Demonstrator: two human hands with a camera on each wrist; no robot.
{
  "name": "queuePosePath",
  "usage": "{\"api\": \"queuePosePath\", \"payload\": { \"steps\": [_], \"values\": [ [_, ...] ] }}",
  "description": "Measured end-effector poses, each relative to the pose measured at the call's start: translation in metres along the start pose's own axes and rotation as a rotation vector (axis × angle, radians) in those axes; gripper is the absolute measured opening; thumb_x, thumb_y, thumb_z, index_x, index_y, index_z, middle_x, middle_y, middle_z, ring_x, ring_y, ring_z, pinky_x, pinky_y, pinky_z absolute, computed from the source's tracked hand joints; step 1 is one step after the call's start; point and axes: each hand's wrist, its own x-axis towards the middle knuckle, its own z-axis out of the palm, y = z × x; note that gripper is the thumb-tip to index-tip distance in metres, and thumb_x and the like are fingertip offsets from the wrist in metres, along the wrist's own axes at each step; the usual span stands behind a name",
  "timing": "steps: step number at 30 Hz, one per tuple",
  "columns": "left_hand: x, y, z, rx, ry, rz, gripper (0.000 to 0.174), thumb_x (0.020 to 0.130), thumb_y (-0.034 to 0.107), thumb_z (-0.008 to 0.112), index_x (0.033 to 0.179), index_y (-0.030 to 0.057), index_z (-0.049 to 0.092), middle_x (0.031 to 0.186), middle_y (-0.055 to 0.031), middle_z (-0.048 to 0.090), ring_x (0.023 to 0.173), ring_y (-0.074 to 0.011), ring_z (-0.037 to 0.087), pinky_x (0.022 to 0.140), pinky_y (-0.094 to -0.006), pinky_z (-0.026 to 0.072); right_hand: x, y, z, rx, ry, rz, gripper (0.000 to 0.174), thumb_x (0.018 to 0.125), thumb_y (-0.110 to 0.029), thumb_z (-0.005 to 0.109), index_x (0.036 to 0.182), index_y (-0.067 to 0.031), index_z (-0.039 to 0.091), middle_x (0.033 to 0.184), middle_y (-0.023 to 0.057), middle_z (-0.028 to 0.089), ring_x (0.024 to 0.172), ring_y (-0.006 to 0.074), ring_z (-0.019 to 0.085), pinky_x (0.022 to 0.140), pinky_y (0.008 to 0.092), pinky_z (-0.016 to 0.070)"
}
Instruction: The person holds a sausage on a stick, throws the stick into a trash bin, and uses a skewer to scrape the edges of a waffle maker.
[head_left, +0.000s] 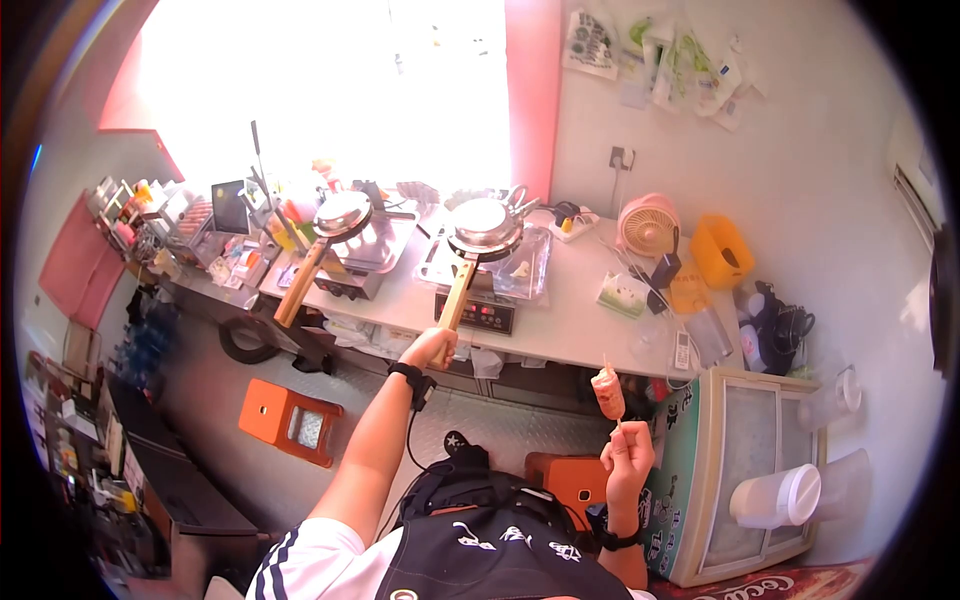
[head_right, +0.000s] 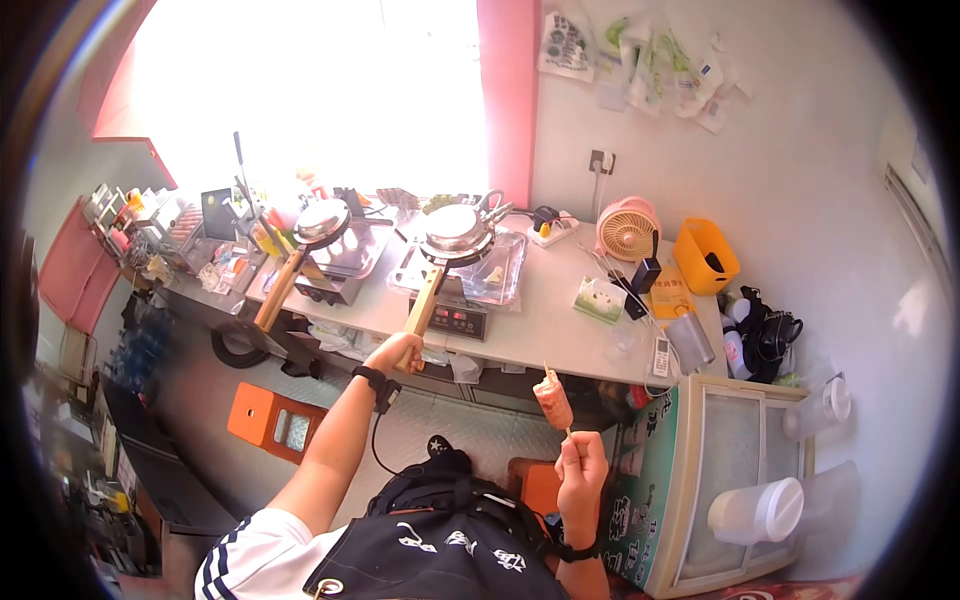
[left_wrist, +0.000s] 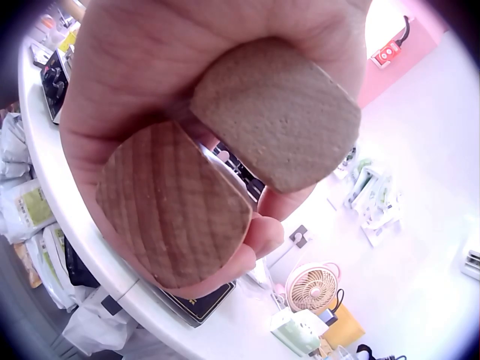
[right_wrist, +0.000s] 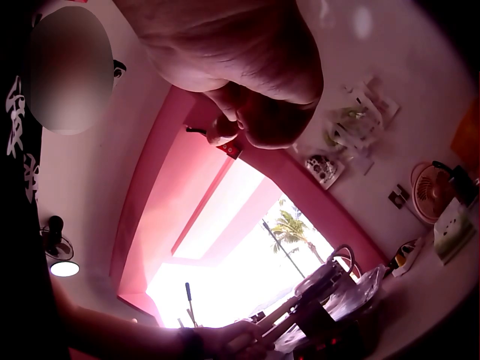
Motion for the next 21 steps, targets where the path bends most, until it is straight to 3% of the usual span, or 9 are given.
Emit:
{"api": "queuePosePath", "payload": {
  "steps": [21],
  "values": [
    [0.007, -0.005, -0.001, -0.017, -0.004, 0.024, 0.013, 0.071, 0.015, 0.055, 0.067, 0.005, 0.048, 0.057, -0.0056, 0.049, 0.044, -0.0184, 0.048, 0.042, -0.0331, 0.0419, 0.0, 0.003, 0.0, -0.048, -0.007, 0.004, 0.011, 0.097, -0.01, 0.05, 0.087, -0.0046, 0.048, 0.063, -0.0027, 0.041, 0.047, 0.0041, 0.04, 0.044, 0.0186, 0.0279]
  ]
}}
